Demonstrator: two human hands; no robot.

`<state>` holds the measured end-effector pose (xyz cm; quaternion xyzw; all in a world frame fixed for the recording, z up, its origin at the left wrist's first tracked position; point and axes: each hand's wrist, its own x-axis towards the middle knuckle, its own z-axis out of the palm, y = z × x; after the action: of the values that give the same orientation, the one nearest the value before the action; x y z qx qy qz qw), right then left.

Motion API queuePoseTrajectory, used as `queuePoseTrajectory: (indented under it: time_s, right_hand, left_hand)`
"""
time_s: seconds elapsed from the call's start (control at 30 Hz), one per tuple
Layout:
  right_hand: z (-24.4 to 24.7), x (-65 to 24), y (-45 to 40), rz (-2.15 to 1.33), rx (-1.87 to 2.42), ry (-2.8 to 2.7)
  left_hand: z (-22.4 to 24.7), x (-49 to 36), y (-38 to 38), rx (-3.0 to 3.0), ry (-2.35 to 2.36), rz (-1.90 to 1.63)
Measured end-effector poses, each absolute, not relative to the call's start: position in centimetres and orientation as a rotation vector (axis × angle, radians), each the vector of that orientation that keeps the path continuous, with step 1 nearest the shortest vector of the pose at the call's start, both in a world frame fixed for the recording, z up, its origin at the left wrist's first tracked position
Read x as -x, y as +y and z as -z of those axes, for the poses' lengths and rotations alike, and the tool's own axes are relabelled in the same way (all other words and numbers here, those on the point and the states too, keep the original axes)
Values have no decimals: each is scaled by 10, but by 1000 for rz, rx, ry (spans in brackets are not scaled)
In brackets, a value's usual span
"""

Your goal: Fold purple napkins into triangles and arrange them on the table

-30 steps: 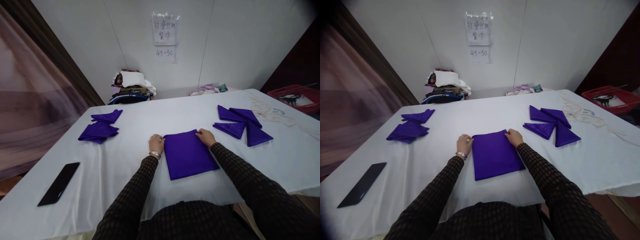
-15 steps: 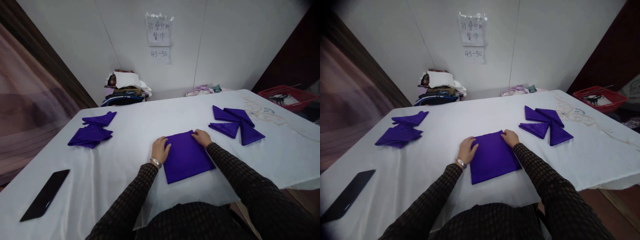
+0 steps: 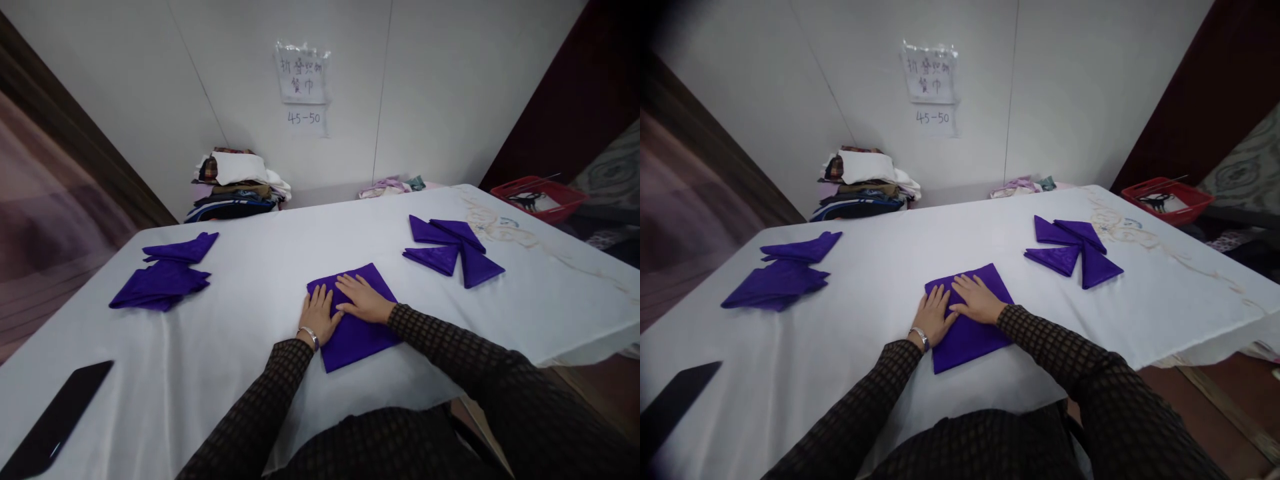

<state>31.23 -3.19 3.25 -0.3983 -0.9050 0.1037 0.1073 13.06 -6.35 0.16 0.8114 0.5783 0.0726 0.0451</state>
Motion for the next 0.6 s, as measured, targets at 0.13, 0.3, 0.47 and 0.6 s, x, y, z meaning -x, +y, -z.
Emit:
queuePoseTrajectory:
  time_s: [0.13, 0.3, 0.47, 0.6]
  right_hand:
    - [-17, -329, -8, -293, 1320, -2726]
    - [-23, -359, 8, -239, 1543, -2658]
    - [-29, -338, -52, -267, 1301, -2704]
    - [-23, -329, -107, -469, 1130, -2768]
  left_hand:
    - [-1, -132, -63, -2476, 1777, -232]
    - [-1, -132, -63, -2465, 1794, -241]
    - [-1, -132, -63, -2472, 1799, -206]
    - [0, -131, -63, -2472, 1802, -196]
